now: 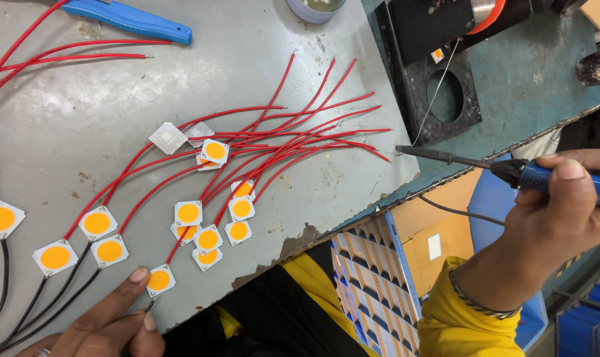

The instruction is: The person applies flux to black wires, then uses a soldering iron to attach the wires to LED modules on a workbench. Red and black wires, LED modules, and tools are visible throughout.

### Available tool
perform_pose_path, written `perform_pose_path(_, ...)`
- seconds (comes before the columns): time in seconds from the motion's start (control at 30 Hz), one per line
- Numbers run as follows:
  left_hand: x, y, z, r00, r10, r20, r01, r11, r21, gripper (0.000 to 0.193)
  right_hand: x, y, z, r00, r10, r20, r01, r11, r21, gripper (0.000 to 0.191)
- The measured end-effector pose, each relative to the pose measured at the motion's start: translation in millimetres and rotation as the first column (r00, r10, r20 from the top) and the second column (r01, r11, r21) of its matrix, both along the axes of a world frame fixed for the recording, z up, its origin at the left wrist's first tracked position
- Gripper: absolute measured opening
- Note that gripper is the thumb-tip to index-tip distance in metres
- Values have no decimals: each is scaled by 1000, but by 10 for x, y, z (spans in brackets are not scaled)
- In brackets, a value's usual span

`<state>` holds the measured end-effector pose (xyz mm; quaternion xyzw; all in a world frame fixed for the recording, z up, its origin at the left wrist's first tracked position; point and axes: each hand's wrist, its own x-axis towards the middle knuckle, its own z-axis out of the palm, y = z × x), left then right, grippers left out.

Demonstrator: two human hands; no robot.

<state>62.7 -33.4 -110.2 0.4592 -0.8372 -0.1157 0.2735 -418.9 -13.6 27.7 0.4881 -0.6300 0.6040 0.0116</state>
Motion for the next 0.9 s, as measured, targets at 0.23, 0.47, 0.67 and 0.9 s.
perform_pose_path(0.23,-8,-30,153,1000,-26,9,26,1000,16,13,-115,45,-36,996,-33,79,32,999,14,25)
perform_pose_path(0.47,9,-239,319,984,-149,95,156,985,-73,20,-480,-65,-11,625,329,708,-337,932,-136,25)
perform_pose_path(0.67,-95,-224,692,998,-52,36,54,996,-73,16,-454,-86,-197,368,363,856,-460,871,-171,33)
perform_pose_path(0.9,-66,-213,978,991,-133,-17,133,991,-2,38,28,-209,-654,665,423,616,-497,866,-58,31)
